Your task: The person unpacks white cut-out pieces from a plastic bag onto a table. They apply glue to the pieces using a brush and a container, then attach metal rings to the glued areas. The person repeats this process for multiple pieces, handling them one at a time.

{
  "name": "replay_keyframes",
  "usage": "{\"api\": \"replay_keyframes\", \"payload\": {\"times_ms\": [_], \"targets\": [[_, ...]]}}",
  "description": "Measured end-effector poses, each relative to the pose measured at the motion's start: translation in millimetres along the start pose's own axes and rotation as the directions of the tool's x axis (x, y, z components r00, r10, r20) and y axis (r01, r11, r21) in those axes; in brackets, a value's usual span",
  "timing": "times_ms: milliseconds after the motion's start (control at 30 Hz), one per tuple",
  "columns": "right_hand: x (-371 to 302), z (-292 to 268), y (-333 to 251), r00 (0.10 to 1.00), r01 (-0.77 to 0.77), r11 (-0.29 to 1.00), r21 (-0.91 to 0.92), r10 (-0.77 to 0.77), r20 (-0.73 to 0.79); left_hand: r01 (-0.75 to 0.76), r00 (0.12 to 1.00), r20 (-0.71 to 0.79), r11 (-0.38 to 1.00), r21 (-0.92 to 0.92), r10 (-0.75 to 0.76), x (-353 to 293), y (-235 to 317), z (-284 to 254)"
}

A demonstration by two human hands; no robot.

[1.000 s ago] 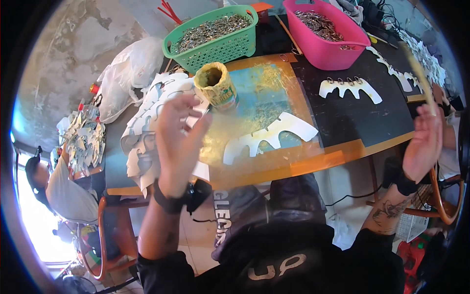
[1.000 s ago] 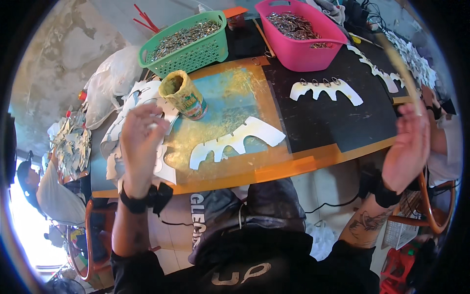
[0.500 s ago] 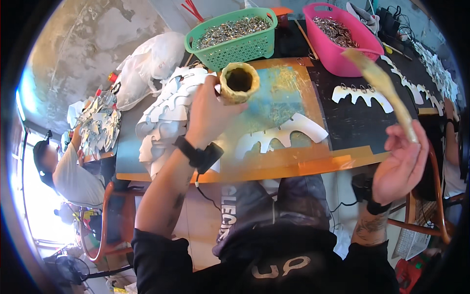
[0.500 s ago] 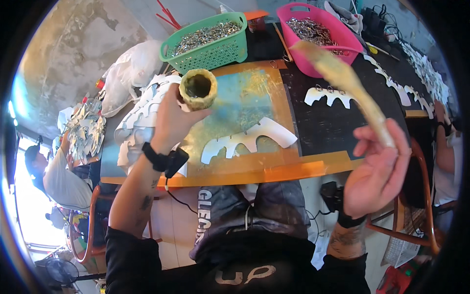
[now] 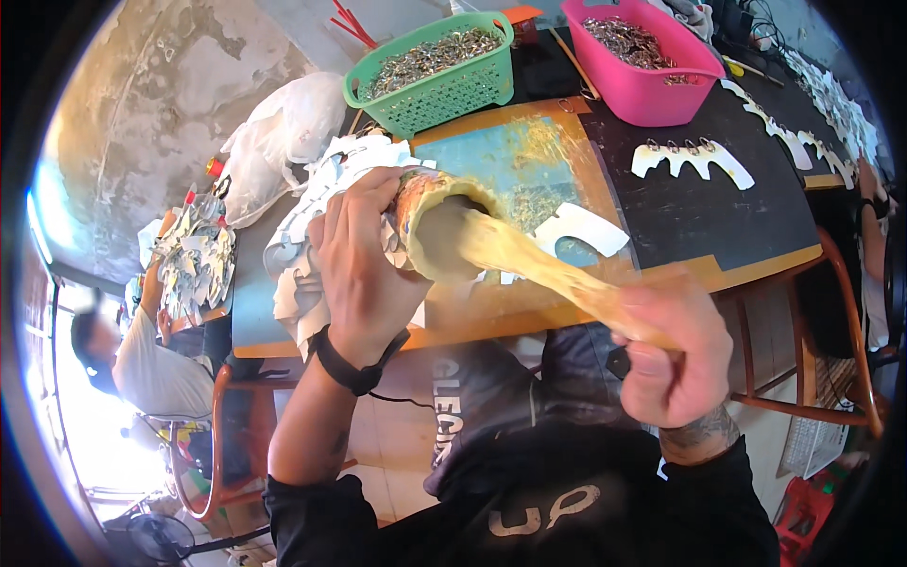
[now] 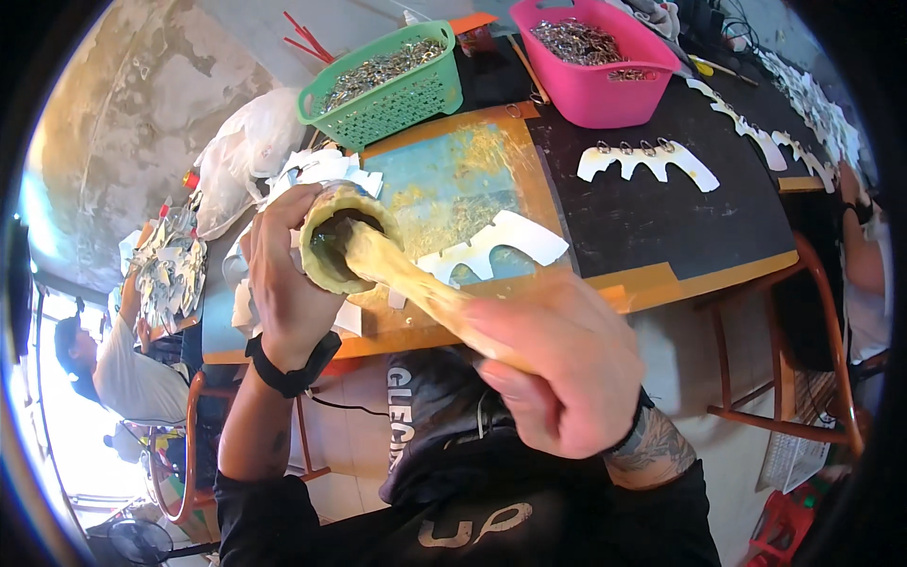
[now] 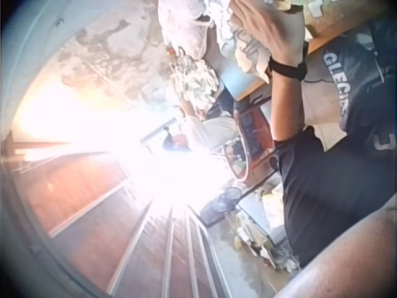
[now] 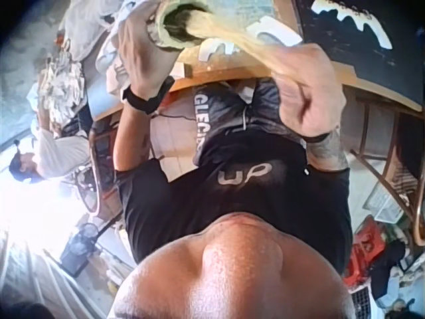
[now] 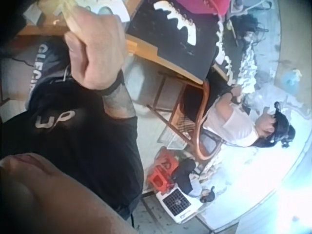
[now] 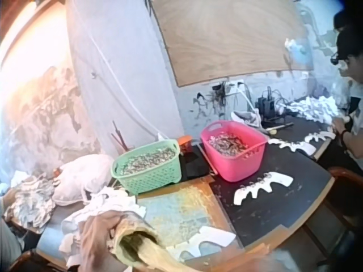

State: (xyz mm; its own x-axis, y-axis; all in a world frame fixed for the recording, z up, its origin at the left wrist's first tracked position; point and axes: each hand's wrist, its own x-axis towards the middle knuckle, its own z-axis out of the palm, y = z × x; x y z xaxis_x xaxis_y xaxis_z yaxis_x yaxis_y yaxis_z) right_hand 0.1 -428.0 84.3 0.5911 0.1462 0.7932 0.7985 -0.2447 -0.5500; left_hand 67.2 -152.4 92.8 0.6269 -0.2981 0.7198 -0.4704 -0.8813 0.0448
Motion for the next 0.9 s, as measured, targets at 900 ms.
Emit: {"api": "replay_keyframes", "payload": {"times_ms": [900], "targets": [[6, 4, 11, 0.998, -0.031, 0.997, -0.068, 0.034, 0.05, -0.008, 0.998, 0.062, 1.0, 0.021, 0.006, -11, -23, 14]]}}
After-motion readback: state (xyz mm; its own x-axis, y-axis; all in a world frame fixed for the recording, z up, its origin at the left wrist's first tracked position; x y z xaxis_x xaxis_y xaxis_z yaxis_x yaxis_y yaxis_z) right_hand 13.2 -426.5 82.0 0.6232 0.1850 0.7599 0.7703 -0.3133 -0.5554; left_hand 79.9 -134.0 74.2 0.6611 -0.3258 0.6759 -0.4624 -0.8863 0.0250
